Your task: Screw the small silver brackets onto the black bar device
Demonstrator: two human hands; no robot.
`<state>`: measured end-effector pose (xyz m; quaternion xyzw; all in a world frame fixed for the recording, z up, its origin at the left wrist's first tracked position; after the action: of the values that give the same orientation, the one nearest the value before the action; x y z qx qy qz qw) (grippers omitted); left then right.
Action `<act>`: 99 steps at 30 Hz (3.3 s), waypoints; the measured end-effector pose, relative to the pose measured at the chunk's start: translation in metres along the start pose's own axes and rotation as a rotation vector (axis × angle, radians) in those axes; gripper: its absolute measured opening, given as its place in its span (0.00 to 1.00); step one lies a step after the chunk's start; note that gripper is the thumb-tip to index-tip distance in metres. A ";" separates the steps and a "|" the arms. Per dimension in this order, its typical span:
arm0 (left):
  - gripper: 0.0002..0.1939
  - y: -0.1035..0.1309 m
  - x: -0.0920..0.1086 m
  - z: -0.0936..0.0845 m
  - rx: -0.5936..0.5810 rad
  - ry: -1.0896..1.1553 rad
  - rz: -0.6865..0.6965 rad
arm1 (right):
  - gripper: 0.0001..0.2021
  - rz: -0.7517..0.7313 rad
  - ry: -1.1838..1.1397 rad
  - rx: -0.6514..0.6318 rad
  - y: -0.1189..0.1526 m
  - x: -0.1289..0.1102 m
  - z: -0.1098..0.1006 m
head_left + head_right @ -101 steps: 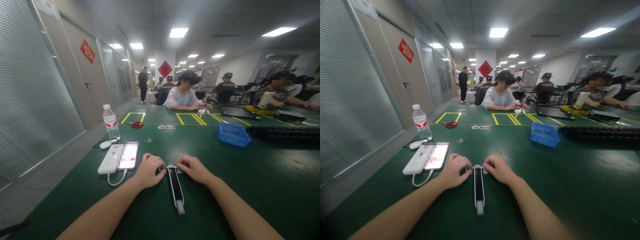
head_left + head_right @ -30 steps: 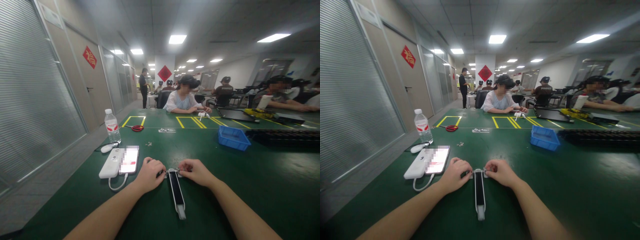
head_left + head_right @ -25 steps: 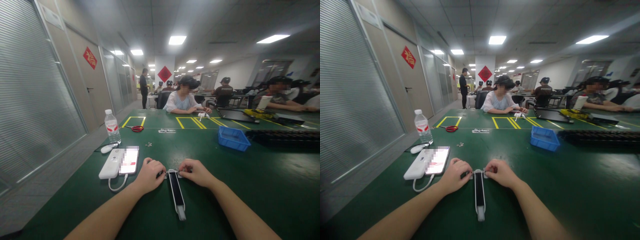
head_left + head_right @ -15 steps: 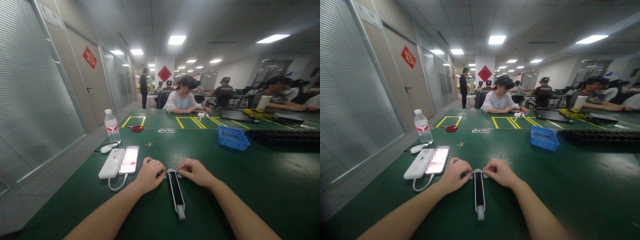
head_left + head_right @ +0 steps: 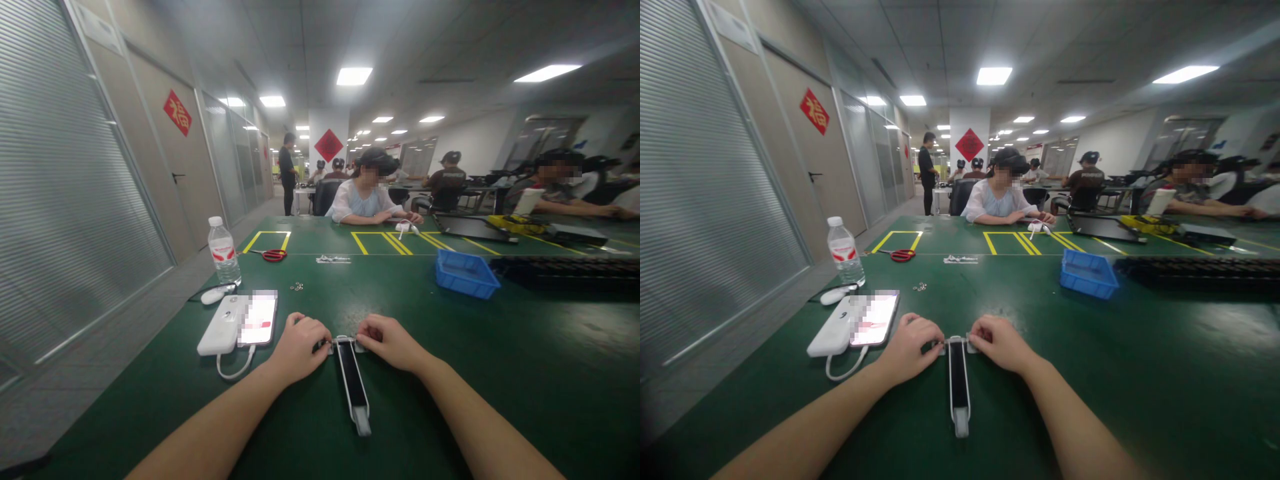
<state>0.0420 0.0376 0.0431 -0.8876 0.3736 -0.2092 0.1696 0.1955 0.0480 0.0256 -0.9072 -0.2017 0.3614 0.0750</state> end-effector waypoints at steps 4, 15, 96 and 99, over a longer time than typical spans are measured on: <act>0.03 0.000 0.000 0.000 0.005 0.002 0.005 | 0.08 0.002 0.024 -0.007 0.000 0.003 0.002; 0.03 0.001 0.000 0.000 0.020 0.020 0.015 | 0.06 -0.006 -0.012 -0.034 0.001 -0.003 0.001; 0.05 0.000 0.004 -0.003 0.051 0.001 0.051 | 0.06 0.006 0.017 -0.018 0.000 -0.002 0.002; 0.06 0.000 0.003 -0.002 0.045 -0.004 0.049 | 0.06 -0.006 0.003 -0.026 0.000 -0.002 0.002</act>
<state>0.0429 0.0345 0.0457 -0.8745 0.3904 -0.2117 0.1952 0.1927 0.0466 0.0256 -0.9081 -0.2087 0.3572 0.0646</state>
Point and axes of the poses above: each hand's wrist, its own y-axis away from the middle knuckle, its own z-axis out of the palm, x = y × z, the point moved 8 cm from there along -y, towards the middle knuckle, and after that the axes turned 4 degrees about x, right-handed, at the moved point
